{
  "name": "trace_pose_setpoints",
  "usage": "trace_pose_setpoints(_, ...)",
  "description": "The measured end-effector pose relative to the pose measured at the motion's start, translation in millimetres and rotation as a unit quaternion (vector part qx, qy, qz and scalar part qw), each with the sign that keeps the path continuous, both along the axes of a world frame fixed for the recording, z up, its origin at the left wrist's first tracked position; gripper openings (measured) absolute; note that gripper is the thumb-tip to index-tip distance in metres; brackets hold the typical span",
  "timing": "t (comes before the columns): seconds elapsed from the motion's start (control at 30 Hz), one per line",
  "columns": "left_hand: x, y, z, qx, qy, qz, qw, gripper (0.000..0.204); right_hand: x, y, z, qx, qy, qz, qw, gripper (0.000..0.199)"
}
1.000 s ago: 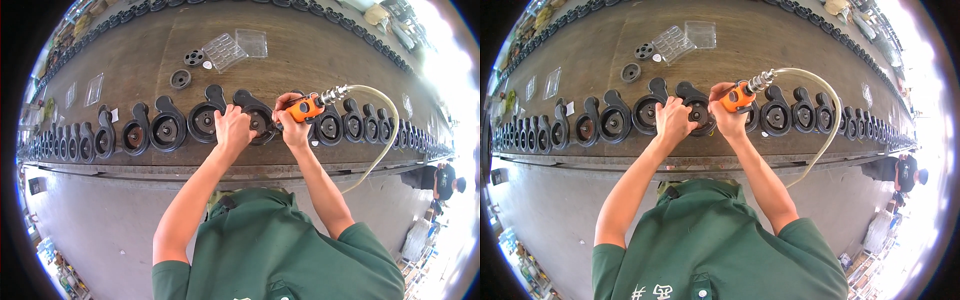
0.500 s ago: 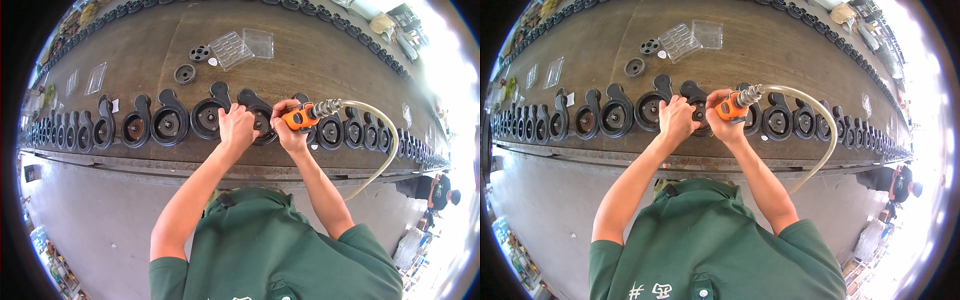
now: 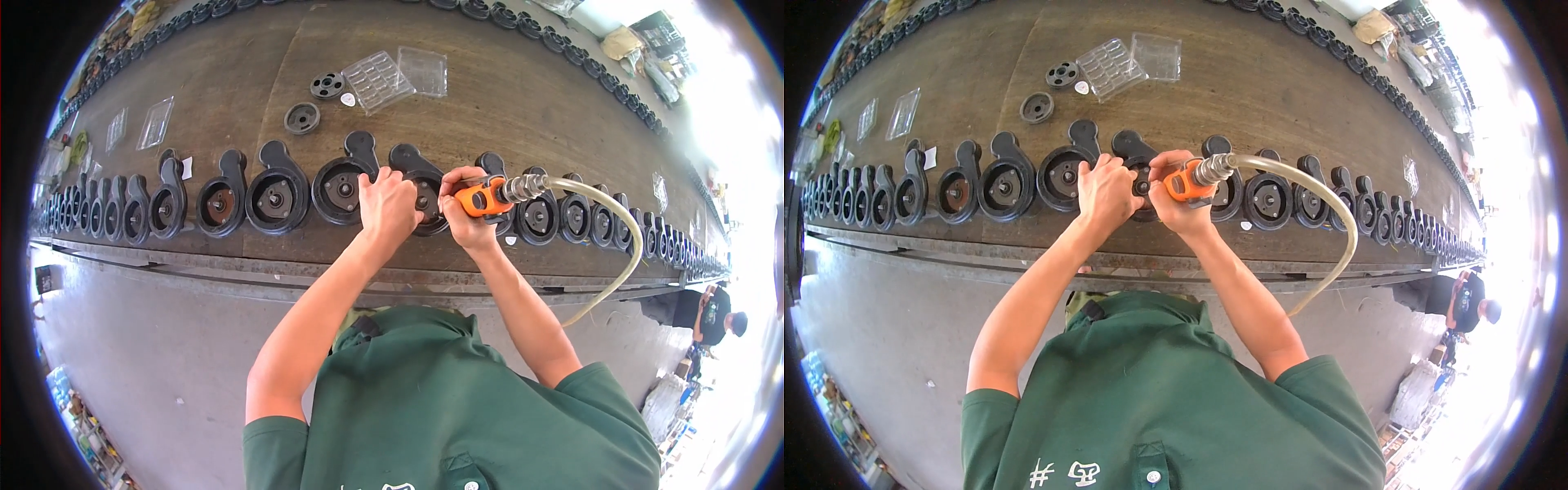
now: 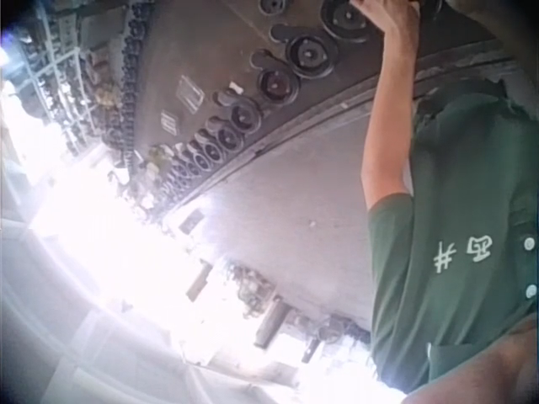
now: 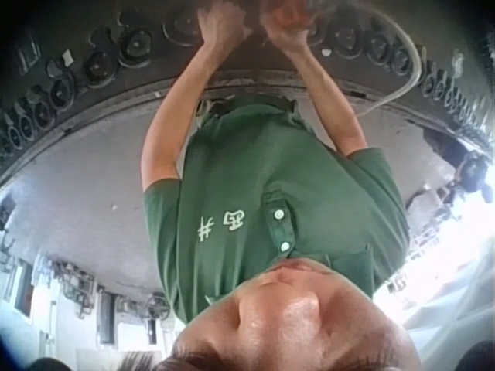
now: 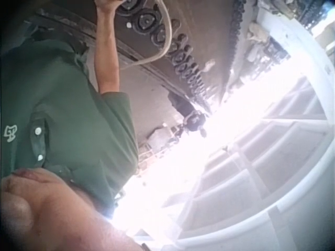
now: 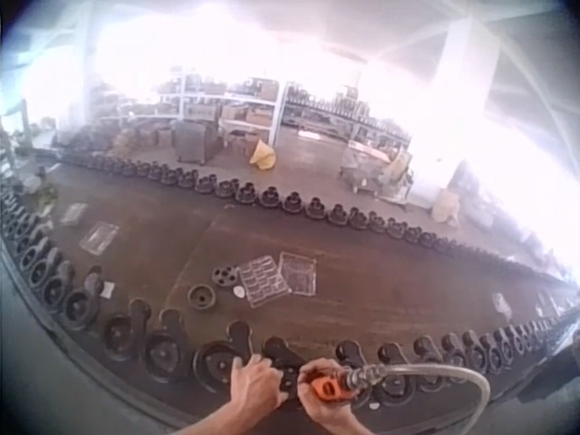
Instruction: The person assembles components into mechanical housings using an orange pneumatic screwdriver. The person aligns the components by hand and fastens them by applying the tool to specific points on the housings.
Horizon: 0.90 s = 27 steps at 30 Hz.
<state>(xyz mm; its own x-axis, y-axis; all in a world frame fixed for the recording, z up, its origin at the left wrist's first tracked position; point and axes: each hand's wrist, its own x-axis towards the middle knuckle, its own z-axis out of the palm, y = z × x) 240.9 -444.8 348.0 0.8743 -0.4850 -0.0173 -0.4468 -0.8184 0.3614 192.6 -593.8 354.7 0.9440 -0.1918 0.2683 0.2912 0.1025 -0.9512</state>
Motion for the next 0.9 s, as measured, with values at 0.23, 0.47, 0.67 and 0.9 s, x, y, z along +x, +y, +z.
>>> trace_pose_setpoints(0.23,-1.1,-1.4,-1.9,0.008,-0.007,0.004,1.000,0.034,3.5,-4.3,-6.0,-0.004,-0.016,-0.024,1.000,0.022)
trace_pose_setpoints(0.47,-1.8,-1.1,2.1,0.006,0.008,0.002,1.000,0.035,5.5,-4.3,-8.1,0.041,-0.016,-0.033,0.998,0.023)
trace_pose_setpoints(0.67,-18.6,13.3,2.5,-0.132,-0.101,0.047,0.985,0.042,16.5,-2.2,17.0,0.016,-0.023,-0.016,0.999,0.026)
trace_pose_setpoints(0.9,-108.9,2.5,-39.0,-0.449,0.252,0.314,0.798,0.039,47.8,0.3,5.5,0.064,-0.042,-0.038,0.996,0.027)
